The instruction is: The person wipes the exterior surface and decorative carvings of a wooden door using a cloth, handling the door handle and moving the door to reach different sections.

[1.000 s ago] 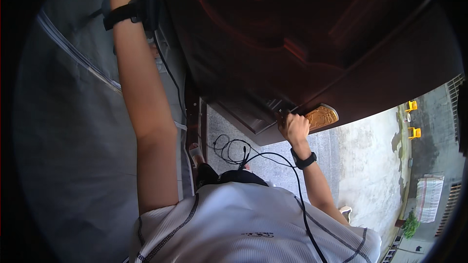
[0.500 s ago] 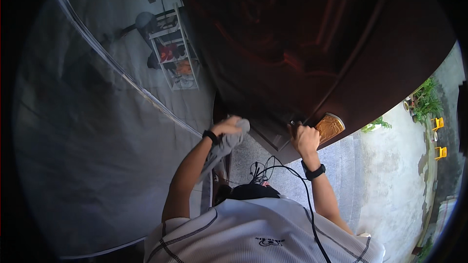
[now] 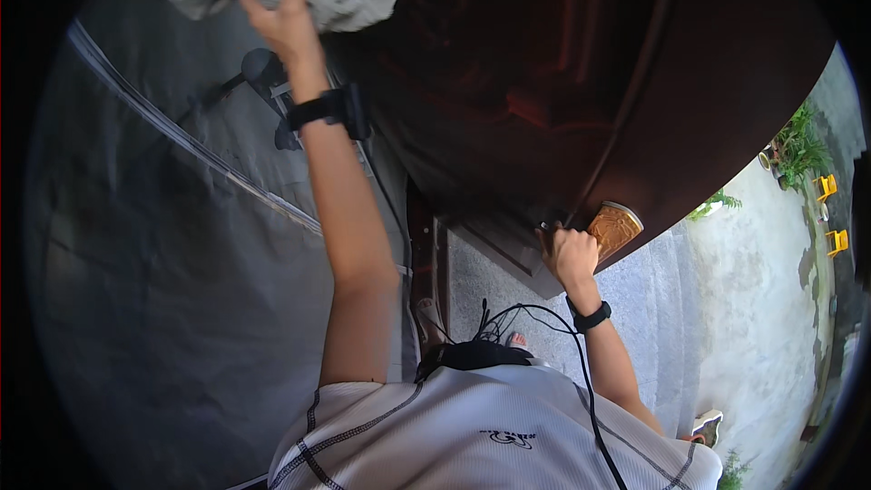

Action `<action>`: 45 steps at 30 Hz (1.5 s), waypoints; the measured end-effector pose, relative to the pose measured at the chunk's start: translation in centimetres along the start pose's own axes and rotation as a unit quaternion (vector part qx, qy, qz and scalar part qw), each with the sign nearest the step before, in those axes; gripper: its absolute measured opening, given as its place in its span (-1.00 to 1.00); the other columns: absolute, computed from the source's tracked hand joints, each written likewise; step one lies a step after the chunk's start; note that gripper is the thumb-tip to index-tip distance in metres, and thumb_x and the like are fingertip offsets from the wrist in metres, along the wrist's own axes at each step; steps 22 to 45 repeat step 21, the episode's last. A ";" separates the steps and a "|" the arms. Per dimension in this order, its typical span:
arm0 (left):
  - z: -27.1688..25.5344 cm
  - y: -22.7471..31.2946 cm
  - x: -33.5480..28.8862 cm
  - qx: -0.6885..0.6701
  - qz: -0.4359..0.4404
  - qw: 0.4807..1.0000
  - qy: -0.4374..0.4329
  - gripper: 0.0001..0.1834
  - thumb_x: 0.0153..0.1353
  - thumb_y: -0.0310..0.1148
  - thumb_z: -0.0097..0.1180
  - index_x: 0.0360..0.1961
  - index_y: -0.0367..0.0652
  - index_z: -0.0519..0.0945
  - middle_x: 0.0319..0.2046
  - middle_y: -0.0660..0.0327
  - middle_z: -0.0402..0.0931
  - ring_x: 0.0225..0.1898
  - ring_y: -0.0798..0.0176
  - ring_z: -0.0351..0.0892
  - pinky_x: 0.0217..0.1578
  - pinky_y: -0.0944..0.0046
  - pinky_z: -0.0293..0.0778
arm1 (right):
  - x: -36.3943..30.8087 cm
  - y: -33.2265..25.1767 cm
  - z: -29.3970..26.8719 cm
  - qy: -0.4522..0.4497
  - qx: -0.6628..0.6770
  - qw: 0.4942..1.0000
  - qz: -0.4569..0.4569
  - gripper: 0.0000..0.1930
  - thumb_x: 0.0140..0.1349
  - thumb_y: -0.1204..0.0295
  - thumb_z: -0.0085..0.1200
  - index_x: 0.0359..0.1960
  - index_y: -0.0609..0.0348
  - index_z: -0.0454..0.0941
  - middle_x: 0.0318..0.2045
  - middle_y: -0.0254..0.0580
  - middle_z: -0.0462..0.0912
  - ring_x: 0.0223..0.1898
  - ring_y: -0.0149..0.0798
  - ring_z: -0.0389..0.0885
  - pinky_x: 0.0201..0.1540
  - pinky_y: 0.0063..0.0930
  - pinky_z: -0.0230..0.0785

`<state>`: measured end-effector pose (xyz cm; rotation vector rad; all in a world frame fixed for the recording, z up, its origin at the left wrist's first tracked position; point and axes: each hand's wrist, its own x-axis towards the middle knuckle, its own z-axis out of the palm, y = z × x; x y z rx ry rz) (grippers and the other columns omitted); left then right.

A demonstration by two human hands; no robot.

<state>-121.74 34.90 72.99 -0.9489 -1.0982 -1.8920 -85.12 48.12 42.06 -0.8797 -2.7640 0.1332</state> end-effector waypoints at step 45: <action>-0.4 -0.9 -27.4 0.203 0.098 0.952 -0.205 -0.68 -0.11 -0.35 0.44 -0.55 -0.24 0.48 -0.26 0.03 0.51 -0.13 -0.03 0.56 -0.06 0.03 0.46 | 0.3 -0.8 -0.9 -0.036 -0.050 0.998 0.034 -0.57 0.26 -0.02 0.07 -0.41 0.13 0.66 -0.60 0.05 0.66 -0.51 0.09 0.70 -0.40 -0.10 0.56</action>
